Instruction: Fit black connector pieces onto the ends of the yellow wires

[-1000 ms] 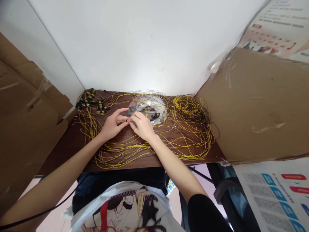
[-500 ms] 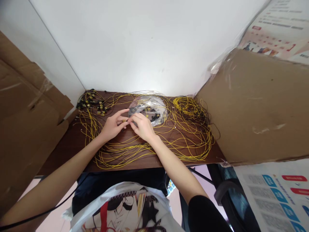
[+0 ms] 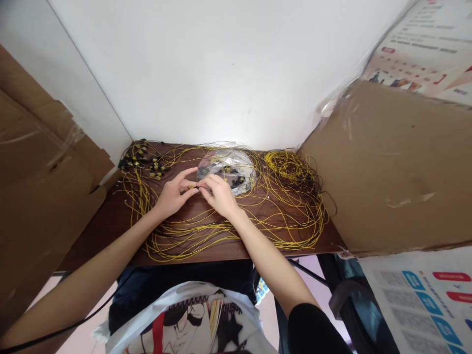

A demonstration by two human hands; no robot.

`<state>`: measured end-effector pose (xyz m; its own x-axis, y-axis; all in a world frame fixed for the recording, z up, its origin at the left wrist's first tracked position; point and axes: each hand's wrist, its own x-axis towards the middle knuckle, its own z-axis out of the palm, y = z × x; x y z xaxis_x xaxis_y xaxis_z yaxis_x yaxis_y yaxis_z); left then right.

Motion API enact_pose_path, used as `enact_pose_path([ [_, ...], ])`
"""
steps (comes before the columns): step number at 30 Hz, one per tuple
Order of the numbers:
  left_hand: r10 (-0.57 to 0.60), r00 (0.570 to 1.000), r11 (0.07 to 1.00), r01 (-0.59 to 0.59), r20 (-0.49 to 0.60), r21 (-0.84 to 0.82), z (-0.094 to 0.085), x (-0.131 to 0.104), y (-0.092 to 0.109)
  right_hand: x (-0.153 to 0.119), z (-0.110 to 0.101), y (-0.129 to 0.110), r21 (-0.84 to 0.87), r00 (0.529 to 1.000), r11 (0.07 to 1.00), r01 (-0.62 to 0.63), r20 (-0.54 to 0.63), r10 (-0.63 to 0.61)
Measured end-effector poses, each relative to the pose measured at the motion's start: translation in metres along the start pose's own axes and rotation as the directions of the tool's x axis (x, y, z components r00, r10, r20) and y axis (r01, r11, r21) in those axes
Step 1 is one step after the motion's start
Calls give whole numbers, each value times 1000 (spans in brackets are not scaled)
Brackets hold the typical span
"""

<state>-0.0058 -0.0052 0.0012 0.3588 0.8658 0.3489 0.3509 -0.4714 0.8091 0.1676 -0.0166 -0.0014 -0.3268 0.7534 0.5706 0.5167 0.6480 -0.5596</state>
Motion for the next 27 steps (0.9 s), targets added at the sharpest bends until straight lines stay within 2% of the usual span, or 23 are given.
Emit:
enact_pose_path([
  [2,-20,1000,1000,20,-22,-24,0,0,-1,0,-1,0,2,1000,1000,-14,-8,15],
  [6,-115,991,978,102,-64,-179,2,2,-5,0,-1,1,29,999,999,-23,-22,24],
  [10,-217,974,916,179,-68,-358,4,4,-5,0,0,2,51,999,998,-22,-29,23],
  [14,-251,967,841,190,-53,-507,4,5,-2,0,1,2,49,999,998,-27,-23,28],
  [18,-271,961,819,204,-48,-537,3,6,0,-1,2,2,38,1000,999,-25,-18,25],
  [23,-258,965,840,200,-48,-504,2,6,-1,-1,1,2,44,1000,999,-17,1,17],
  [27,-243,969,860,189,-55,-474,1,7,0,0,1,0,77,997,995,-60,-42,63],
])
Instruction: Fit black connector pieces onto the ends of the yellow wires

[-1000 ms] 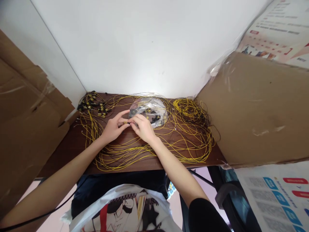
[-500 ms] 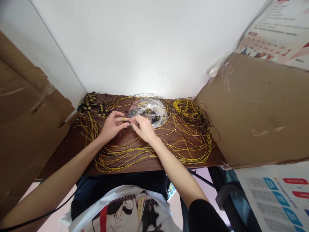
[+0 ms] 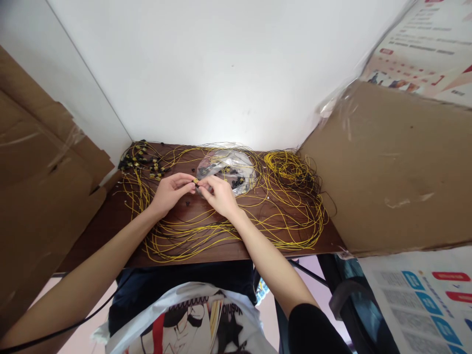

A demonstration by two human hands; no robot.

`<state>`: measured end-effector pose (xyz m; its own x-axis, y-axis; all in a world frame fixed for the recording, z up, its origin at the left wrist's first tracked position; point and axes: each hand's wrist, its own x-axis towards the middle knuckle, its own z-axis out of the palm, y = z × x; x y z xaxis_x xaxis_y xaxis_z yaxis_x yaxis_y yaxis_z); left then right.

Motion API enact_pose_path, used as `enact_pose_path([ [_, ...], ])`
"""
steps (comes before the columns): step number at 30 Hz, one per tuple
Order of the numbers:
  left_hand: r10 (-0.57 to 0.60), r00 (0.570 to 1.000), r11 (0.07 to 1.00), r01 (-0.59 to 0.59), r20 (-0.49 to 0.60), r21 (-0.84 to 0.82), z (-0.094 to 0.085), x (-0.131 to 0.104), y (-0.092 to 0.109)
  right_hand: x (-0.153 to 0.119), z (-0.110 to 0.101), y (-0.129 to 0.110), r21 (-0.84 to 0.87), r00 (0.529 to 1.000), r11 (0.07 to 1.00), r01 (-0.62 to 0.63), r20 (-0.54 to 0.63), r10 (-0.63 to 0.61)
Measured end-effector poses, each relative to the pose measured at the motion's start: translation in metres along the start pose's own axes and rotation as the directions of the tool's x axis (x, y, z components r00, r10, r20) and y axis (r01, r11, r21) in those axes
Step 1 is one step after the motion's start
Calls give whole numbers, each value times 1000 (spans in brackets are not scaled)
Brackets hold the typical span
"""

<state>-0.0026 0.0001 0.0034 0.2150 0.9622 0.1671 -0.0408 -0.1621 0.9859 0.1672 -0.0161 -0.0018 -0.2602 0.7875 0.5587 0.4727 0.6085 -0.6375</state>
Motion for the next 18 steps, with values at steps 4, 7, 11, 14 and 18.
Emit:
enact_pose_path([
  [4,28,999,998,-29,19,56,0,-1,2,1,-1,-1,24,997,999,-38,-67,40],
  [7,49,998,993,-54,50,106,0,-1,2,1,-2,-1,26,995,998,-50,-88,53],
  [11,50,996,989,-60,74,134,1,-2,2,1,-2,0,25,996,999,-34,-84,36],
  [14,51,996,988,-60,68,139,0,-2,1,1,-2,0,31,997,999,-10,-78,12],
  [18,50,996,990,-59,70,129,0,-1,-1,1,-3,-1,32,997,999,-4,-71,6],
])
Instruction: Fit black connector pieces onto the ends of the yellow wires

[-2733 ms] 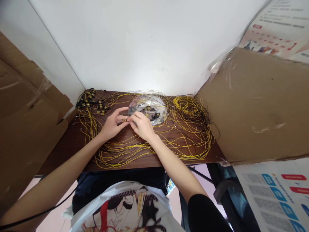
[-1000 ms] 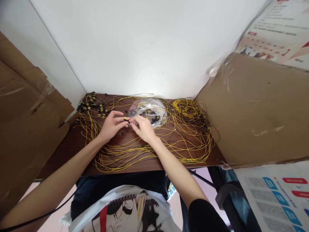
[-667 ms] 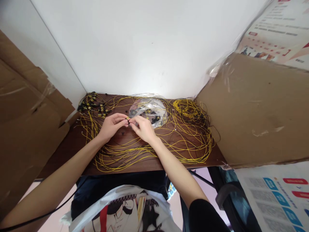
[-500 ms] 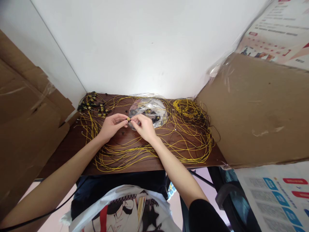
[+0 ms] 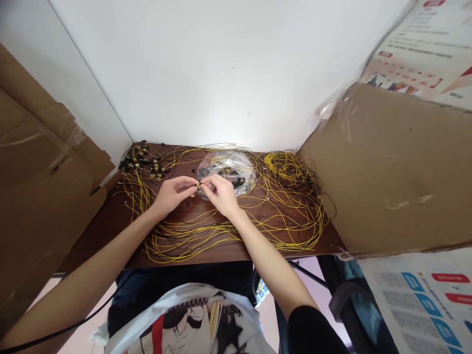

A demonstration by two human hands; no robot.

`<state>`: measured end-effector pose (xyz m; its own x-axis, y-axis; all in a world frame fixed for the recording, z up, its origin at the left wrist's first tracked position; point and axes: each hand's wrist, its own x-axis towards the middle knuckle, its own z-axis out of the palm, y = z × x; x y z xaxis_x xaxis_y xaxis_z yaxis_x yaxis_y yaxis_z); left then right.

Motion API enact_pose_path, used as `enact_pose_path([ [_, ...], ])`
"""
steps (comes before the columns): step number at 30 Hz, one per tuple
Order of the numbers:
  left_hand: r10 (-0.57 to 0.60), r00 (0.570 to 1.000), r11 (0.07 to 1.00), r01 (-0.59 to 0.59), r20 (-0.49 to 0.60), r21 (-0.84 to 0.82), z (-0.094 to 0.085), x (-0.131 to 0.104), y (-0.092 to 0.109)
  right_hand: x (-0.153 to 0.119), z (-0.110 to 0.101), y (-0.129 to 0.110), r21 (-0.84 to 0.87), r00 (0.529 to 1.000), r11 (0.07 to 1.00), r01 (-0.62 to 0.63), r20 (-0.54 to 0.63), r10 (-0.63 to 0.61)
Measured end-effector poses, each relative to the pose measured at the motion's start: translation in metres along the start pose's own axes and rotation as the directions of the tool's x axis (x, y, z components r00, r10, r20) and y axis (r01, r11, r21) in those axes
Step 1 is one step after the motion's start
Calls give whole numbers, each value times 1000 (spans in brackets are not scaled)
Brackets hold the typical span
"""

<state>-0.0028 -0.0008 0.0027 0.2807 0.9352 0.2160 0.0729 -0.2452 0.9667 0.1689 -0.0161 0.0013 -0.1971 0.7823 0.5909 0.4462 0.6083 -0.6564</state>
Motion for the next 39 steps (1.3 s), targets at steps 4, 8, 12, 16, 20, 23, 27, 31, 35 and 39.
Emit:
enact_pose_path([
  [4,0,1000,1000,0,0,-3,0,0,-1,0,-1,-1,-8,1000,1000,-7,12,7],
  [8,-2,1000,1000,2,3,-4,-1,0,0,1,-2,-2,-3,1000,1000,4,18,-4],
  [12,-5,1000,1000,5,-10,4,-1,-1,3,1,-2,-2,-11,999,1000,5,38,-5],
  [16,-9,1000,1000,10,6,-3,-1,-1,4,1,-3,-2,-16,999,1000,7,52,-6],
  [20,-10,1000,1000,10,4,-9,-2,-2,3,2,-2,-1,-13,999,1000,26,38,-26],
  [23,-12,1000,1000,12,-4,-8,-3,-2,2,2,-1,-1,-2,998,999,54,20,-54],
  [27,-7,1000,1000,7,-6,-20,-3,-3,3,1,-1,-2,15,998,998,56,3,-56],
  [31,-4,1000,1000,4,-12,-9,-4,-4,4,1,-1,-3,18,999,999,36,-4,-36],
  [35,-9,1000,1000,9,-6,7,-5,-3,5,1,-2,-3,18,997,997,71,9,-72],
  [39,-32,999,999,31,-11,-22,-5,-3,6,1,-3,-3,15,996,996,87,23,-87],
])
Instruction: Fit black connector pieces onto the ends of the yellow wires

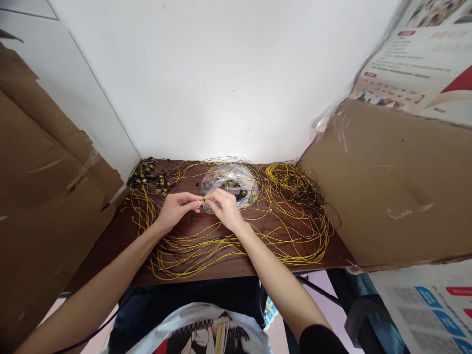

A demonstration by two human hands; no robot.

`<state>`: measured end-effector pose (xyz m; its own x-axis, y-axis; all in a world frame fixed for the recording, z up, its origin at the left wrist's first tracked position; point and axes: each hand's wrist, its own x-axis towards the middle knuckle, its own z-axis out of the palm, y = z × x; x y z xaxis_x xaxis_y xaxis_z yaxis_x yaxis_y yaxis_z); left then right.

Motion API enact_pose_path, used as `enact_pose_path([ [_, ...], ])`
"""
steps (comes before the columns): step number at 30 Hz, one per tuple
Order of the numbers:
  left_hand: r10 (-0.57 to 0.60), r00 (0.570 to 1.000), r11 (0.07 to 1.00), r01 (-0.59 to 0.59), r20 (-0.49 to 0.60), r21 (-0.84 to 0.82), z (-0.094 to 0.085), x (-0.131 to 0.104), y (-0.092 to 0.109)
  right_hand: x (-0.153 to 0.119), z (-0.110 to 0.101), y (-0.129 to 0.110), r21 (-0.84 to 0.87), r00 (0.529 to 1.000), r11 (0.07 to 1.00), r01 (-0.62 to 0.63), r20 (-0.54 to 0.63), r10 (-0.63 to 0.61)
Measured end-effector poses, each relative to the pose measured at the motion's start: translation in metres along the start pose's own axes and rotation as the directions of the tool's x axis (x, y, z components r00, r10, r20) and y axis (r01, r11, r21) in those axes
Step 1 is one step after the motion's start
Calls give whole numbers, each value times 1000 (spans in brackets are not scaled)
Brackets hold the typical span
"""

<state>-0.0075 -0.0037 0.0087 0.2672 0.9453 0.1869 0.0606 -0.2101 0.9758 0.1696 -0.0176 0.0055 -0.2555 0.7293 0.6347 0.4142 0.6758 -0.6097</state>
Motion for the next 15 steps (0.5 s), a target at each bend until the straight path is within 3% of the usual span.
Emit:
enact_pose_path([
  [6,-47,999,996,47,2,-77,2,2,3,0,1,0,42,1000,999,-14,-25,15],
  [9,-54,998,994,57,40,-91,2,5,8,1,2,2,173,991,980,-103,-72,117],
  [15,19,979,999,-11,202,-42,3,18,15,6,4,6,553,910,768,-323,-43,413],
])
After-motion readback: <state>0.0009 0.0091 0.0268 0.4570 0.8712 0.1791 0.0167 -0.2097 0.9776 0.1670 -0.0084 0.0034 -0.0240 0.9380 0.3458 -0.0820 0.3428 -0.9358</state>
